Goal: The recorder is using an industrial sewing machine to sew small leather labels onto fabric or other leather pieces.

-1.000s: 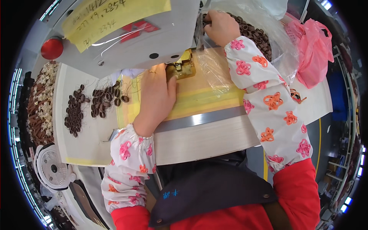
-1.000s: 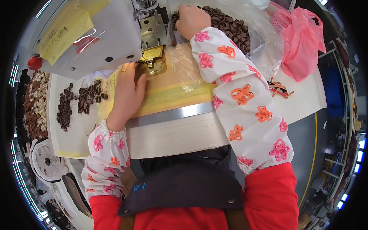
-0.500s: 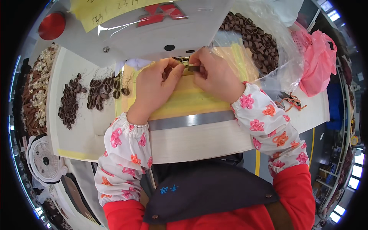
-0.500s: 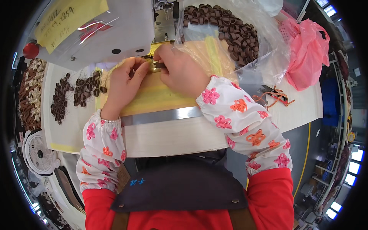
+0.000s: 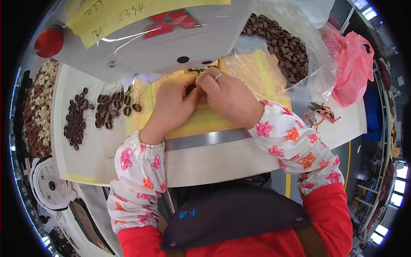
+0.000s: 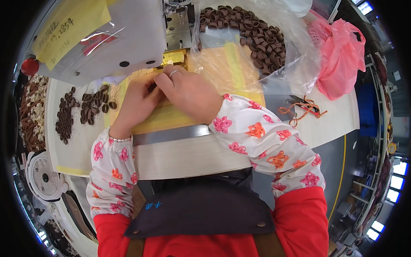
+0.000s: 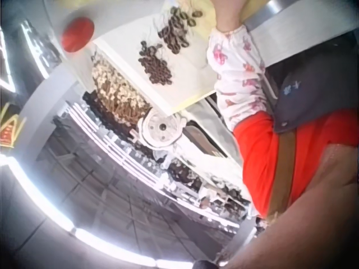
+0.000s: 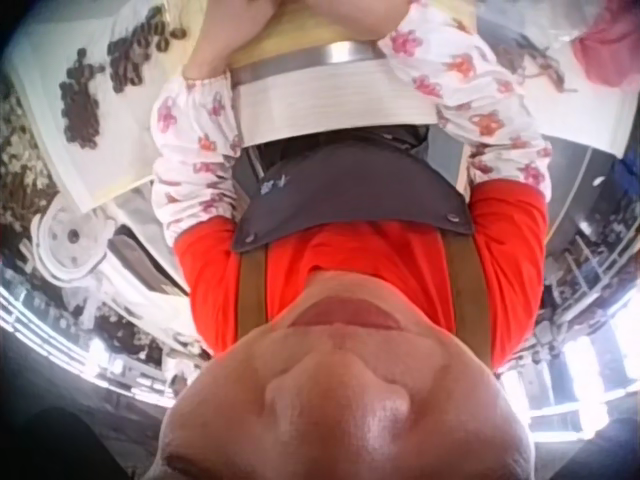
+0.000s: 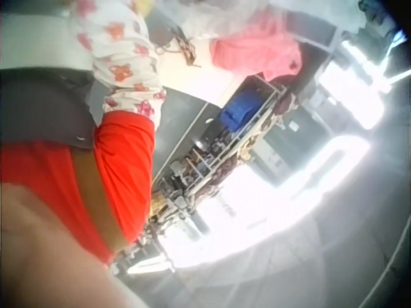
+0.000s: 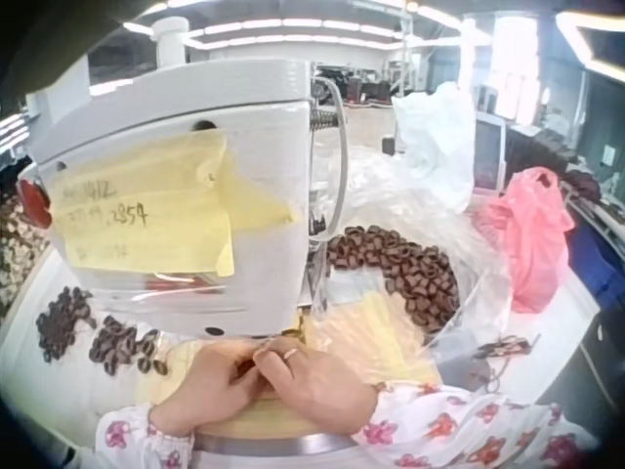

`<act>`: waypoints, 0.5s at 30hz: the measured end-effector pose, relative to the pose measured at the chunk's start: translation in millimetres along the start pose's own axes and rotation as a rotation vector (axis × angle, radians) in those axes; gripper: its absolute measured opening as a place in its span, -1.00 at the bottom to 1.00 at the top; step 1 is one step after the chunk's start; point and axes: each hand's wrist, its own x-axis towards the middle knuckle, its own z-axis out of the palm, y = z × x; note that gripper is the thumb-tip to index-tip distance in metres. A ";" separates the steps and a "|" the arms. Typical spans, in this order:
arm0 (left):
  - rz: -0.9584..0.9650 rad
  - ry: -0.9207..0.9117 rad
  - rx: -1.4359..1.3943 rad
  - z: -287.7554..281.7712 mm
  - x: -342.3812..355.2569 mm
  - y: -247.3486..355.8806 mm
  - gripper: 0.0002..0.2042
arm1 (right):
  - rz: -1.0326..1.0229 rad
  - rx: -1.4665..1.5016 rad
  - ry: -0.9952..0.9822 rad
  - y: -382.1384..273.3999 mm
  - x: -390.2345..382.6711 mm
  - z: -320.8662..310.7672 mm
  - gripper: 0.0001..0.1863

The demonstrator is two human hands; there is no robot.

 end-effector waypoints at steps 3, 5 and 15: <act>-0.036 0.002 0.043 -1.1 -0.6 -0.7 -0.84 | 0.076 0.120 0.040 7.3 -1.3 7.1 -0.76; -0.008 0.043 0.039 -2.5 0.9 4.4 -0.84 | 0.189 0.242 0.052 11.4 -0.8 5.4 -0.78; -0.075 0.209 0.055 3.8 6.2 3.2 -0.80 | 0.387 0.357 0.081 21.9 5.7 1.6 -0.87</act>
